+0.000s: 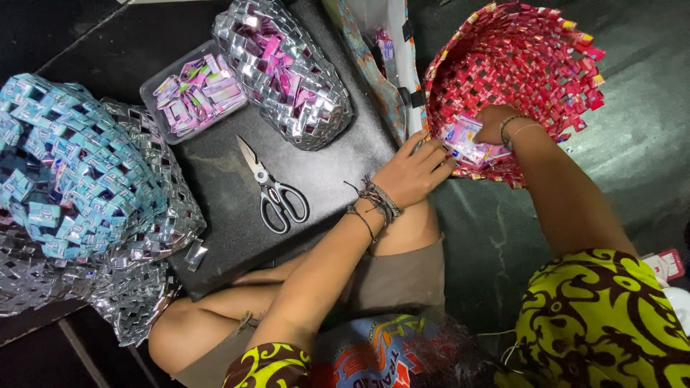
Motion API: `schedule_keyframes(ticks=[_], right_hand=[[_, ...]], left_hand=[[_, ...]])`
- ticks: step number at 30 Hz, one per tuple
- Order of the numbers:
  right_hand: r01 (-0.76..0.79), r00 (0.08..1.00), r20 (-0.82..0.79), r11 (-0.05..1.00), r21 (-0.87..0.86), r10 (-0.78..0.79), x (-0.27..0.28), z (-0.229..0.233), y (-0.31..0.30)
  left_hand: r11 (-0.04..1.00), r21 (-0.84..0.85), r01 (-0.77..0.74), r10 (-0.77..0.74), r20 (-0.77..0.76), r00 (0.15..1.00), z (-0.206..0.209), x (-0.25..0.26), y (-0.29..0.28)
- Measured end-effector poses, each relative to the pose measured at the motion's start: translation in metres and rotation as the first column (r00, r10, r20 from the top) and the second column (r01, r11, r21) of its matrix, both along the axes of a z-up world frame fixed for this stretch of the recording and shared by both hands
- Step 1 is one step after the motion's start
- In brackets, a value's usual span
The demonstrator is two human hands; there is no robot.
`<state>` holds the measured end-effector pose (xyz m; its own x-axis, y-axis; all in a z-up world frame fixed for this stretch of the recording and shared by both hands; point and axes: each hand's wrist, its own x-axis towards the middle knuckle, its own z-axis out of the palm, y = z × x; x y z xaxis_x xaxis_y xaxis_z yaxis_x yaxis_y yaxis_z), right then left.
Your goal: Sorting small detergent or shampoo packets into different woven baskets based on their type/color.
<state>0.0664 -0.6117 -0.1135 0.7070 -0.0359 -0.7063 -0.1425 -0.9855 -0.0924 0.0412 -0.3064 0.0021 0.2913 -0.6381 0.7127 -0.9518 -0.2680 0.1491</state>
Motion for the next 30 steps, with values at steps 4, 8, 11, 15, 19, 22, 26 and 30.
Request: schedule_keyframes(ticks=[4, 8, 11, 15, 19, 22, 26, 30], right_hand=[[0.119, 0.990, 0.072, 0.992, 0.042, -0.122, 0.009, 0.074, 0.021], [0.182, 0.938, 0.277, 0.976, 0.117, -0.208, 0.022, 0.093, -0.004], [0.109, 0.884, 0.432, 0.978, 0.180, -0.178, 0.019, 0.115, -0.007], [0.336, 0.752, 0.315, 0.748, 0.573, -0.579, 0.003, 0.176, 0.016], [0.333, 0.647, 0.285, 0.598, 0.729, -0.707, -0.014, 0.180, 0.017], [0.307, 0.387, 0.239, 0.369, 0.877, -0.891, -0.025, 0.168, 0.022], [0.263, 0.510, 0.621, 0.795, 0.546, -0.595, -0.045, 0.130, 0.010], [0.255, 0.199, 0.111, 0.161, 0.953, -0.974, -0.046, 0.141, 0.019]], left_hand=[[1.000, 0.002, -0.013, 0.013, -0.002, 1.000, 0.003, 0.001, 0.003], [0.984, 0.139, 0.110, -0.106, -0.032, 0.994, 0.011, 0.005, 0.009], [0.984, 0.146, 0.102, -0.100, -0.020, 0.995, 0.010, 0.005, 0.009], [0.987, 0.124, 0.102, -0.100, -0.017, 0.995, 0.012, 0.005, 0.009], [0.983, 0.142, 0.116, -0.113, -0.029, 0.993, 0.008, 0.005, 0.010], [0.984, 0.149, 0.097, -0.094, -0.027, 0.995, 0.007, 0.007, 0.007], [0.988, 0.111, 0.108, -0.107, -0.016, 0.994, 0.008, 0.000, 0.008], [0.987, 0.125, 0.101, -0.103, 0.008, 0.995, 0.004, 0.004, 0.009]])
